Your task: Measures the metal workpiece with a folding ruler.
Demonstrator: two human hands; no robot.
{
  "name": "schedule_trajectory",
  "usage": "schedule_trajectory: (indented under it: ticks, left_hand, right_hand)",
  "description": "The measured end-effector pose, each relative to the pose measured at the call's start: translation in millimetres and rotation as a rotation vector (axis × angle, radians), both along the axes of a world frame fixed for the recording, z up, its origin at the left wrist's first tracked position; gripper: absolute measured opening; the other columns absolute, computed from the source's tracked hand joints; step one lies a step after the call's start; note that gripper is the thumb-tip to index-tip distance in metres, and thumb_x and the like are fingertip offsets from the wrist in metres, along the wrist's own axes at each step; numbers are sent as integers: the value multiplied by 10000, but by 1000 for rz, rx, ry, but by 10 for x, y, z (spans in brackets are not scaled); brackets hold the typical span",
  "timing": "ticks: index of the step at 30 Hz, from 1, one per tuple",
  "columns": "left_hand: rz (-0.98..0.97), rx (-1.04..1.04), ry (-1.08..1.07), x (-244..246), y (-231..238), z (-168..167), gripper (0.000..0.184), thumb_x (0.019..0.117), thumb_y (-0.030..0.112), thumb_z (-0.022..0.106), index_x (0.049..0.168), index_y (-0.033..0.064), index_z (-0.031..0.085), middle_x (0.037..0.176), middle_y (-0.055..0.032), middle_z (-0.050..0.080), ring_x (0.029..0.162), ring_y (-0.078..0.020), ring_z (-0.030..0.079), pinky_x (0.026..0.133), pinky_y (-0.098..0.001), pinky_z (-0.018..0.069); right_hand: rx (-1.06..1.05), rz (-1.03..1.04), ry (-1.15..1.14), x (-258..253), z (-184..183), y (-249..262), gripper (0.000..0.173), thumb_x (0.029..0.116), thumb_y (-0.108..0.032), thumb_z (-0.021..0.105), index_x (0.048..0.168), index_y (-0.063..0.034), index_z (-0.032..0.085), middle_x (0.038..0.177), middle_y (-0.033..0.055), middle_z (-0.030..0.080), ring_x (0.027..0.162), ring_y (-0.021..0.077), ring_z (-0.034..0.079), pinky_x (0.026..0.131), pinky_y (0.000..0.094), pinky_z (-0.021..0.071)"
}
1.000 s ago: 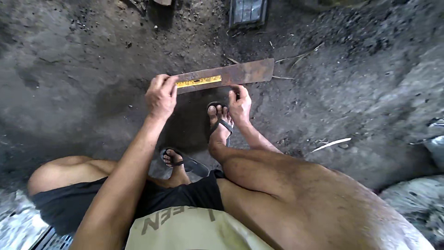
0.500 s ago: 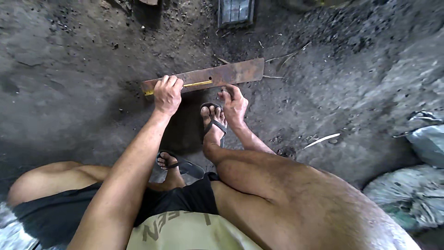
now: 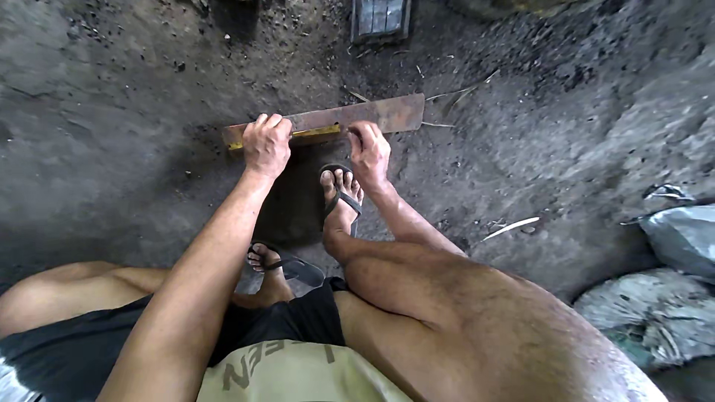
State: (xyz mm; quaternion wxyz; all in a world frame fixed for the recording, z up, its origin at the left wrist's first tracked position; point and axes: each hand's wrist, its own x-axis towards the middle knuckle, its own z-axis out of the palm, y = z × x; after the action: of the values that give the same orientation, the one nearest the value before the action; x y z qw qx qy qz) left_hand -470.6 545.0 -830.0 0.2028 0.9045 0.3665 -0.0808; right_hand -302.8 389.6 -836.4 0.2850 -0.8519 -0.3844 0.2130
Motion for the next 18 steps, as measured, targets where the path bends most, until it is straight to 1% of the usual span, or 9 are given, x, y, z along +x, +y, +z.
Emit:
schedule_trajectory:
  ticks: [1,2,6,9,11,13,14,16,18]
  left_hand:
    - [4,-9,14,11,9,8,56,953,104,666,939,74,711,1020,-99,732,1011,-332,688,804,-499,540]
    - [8,-16,24,19,15,17,65,954,90,650,942,73,712,1017,-98,731,1008,-332,688,805,-500,538]
    - [25,-35,63,49,40,40,98,961,84,629,942,83,725,999,-93,729,1006,-319,692,798,-489,548]
    - [53,-70,113,105,61,79,112,950,74,630,948,94,740,996,-90,730,1010,-313,690,799,-499,541]
    - [63,-62,123,130,46,92,118,947,68,623,947,90,739,994,-95,729,997,-319,690,790,-500,536]
    - [61,-21,91,108,-31,90,134,966,57,596,958,68,730,1017,-115,724,1005,-338,686,805,-508,540]
    - [48,26,49,68,-98,69,148,978,47,575,954,53,720,1019,-127,720,1002,-347,685,791,-505,541]
    - [25,151,-62,-32,-250,-15,150,986,34,561,914,50,692,983,-128,711,961,-348,682,729,-484,533]
    - [14,245,-153,-106,-343,-116,137,978,36,580,896,63,686,947,-114,707,906,-333,675,695,-463,517]
  right_hand:
    - [22,12,-12,32,-45,66,141,979,-115,663,1076,-81,759,1084,130,710,972,254,712,822,405,609]
    - [46,21,-33,64,-98,124,132,971,-122,677,1058,-95,773,1061,123,714,963,245,712,817,391,607]
    - [60,41,-82,147,-229,273,160,979,-127,667,1075,-98,792,1011,114,747,934,237,730,818,386,605]
    - [58,38,-103,153,-231,295,169,984,-119,655,1084,-94,788,1022,116,747,946,239,731,819,381,605]
    - [61,35,-81,154,-197,265,179,993,-109,639,1105,-79,776,1057,123,737,981,233,723,856,368,602]
    - [-3,25,-65,126,-112,210,198,994,-132,611,1115,-67,755,1059,129,720,970,243,713,837,384,600]
    - [-44,24,-50,91,-50,161,219,990,-140,594,1136,-66,740,1053,134,711,941,250,709,799,402,599]
    - [-131,50,21,2,117,5,285,1021,-149,553,1274,-89,671,1097,148,667,904,260,685,744,432,594]
    - [-149,34,48,-70,116,-98,329,1022,-145,549,1333,-82,637,1084,166,649,850,271,672,696,445,585]
